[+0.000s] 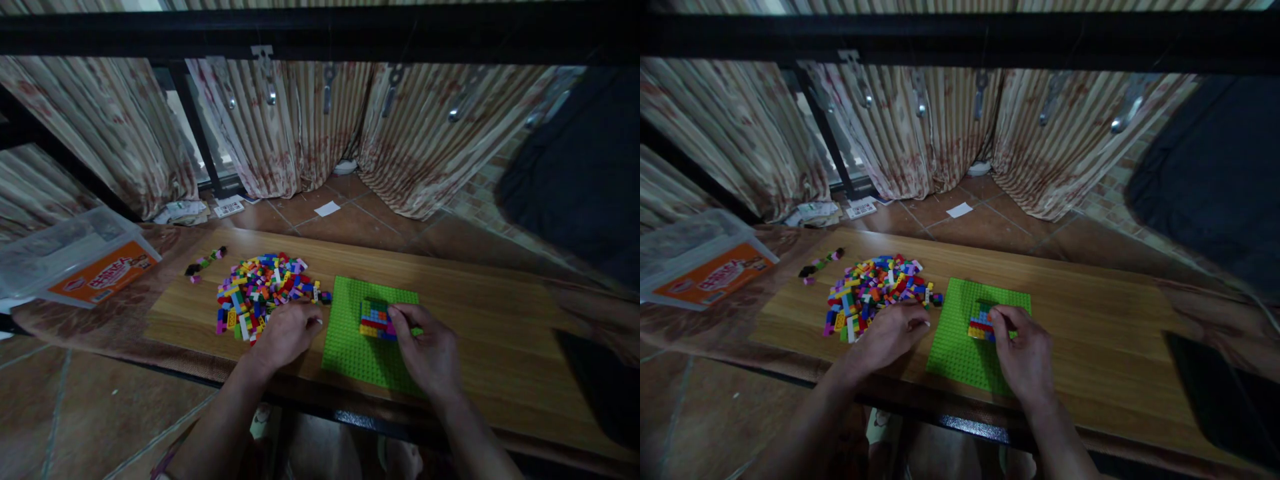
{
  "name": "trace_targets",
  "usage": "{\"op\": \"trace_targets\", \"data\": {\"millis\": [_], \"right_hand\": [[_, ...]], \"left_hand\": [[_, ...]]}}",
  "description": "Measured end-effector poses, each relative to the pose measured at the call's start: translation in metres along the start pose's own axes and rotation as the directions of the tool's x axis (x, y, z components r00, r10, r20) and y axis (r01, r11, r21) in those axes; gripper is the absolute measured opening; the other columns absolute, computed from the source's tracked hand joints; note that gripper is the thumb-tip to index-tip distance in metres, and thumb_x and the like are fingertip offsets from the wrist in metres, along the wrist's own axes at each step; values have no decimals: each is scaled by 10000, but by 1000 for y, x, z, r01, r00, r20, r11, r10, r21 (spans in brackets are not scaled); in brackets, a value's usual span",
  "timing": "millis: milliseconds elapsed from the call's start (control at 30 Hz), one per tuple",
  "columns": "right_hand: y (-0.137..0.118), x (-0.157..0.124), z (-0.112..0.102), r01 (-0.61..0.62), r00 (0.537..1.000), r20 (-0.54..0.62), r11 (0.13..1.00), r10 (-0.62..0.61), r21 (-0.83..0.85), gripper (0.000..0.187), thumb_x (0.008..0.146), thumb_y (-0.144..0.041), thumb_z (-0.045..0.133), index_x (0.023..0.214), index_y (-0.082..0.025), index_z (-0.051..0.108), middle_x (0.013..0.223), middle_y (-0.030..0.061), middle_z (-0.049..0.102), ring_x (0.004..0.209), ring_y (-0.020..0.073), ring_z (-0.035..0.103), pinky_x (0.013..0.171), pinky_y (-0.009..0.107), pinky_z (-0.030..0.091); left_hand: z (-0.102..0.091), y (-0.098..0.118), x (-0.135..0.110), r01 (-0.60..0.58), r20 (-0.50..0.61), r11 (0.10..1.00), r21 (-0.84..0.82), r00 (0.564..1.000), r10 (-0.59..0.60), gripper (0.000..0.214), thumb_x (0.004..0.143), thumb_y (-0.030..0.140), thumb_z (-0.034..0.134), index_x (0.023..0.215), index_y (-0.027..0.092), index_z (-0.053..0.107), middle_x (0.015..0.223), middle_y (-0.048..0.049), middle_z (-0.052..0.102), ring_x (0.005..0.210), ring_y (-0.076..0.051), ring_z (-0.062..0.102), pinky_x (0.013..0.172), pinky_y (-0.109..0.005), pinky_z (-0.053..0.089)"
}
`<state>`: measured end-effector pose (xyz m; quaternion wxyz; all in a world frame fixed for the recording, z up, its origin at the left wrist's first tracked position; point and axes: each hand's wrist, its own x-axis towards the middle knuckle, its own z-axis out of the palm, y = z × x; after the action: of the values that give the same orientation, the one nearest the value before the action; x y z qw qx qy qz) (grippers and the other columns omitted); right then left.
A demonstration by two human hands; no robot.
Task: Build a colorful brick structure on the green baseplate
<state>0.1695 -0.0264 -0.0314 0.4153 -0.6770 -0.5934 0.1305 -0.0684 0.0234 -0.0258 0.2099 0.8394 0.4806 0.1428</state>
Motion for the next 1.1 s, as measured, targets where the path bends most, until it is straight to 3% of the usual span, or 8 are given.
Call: {"op": "trace_targets", "data": {"millis": [200, 367, 667, 867, 1100], "right_hand": [[7, 2, -8, -65, 998, -21, 998, 65, 27, 331, 874, -487, 507, 844, -210, 685, 815, 40, 709, 741, 196, 647, 682, 301, 485], [13, 1, -12, -134, 991, 10, 991, 134, 23, 340, 869, -484, 502, 848, -198, 683, 809, 47, 716, 720, 200, 653, 666, 300, 481], [15, 1, -18, -154, 985, 73, 988, 154, -6, 266, 872, -396, 501, 860, -204, 685, 843, 54, 724, 760, 198, 664, 708, 302, 478], [22, 1, -17, -186, 967, 171, 982, 187, -21, 229, 849, -359, 516, 845, -216, 695, 846, 46, 720, 743, 193, 651, 699, 310, 468], [25, 2, -18, -237, 938, 264, 971, 224, 18, 195, 835, -340, 544, 826, -225, 702, 786, 17, 721, 696, 178, 640, 665, 301, 456]], "left_hand": [[12, 25, 11, 12, -43, 945, -326, 999, -27, 157, 853, 196, 524, 874, 196, 680, 801, -3, 691, 686, -117, 613, 644, -211, 449], [37, 57, 19, 18, -63, 902, -431, 997, -50, 158, 846, 179, 527, 870, 195, 681, 782, 11, 694, 605, -96, 579, 606, -206, 445], [57, 78, 29, -62, -50, 923, -379, 998, 46, 193, 908, 232, 483, 877, 217, 674, 831, -3, 694, 768, -128, 631, 698, -220, 468], [66, 83, 34, -13, -140, 939, -342, 989, -37, 167, 884, 225, 552, 864, 230, 718, 871, -9, 701, 819, -131, 631, 763, -231, 476], [76, 89, 33, 8, -156, 967, -254, 987, -49, 208, 908, 227, 513, 901, 255, 720, 898, -8, 687, 838, -132, 620, 771, -240, 473]]}}
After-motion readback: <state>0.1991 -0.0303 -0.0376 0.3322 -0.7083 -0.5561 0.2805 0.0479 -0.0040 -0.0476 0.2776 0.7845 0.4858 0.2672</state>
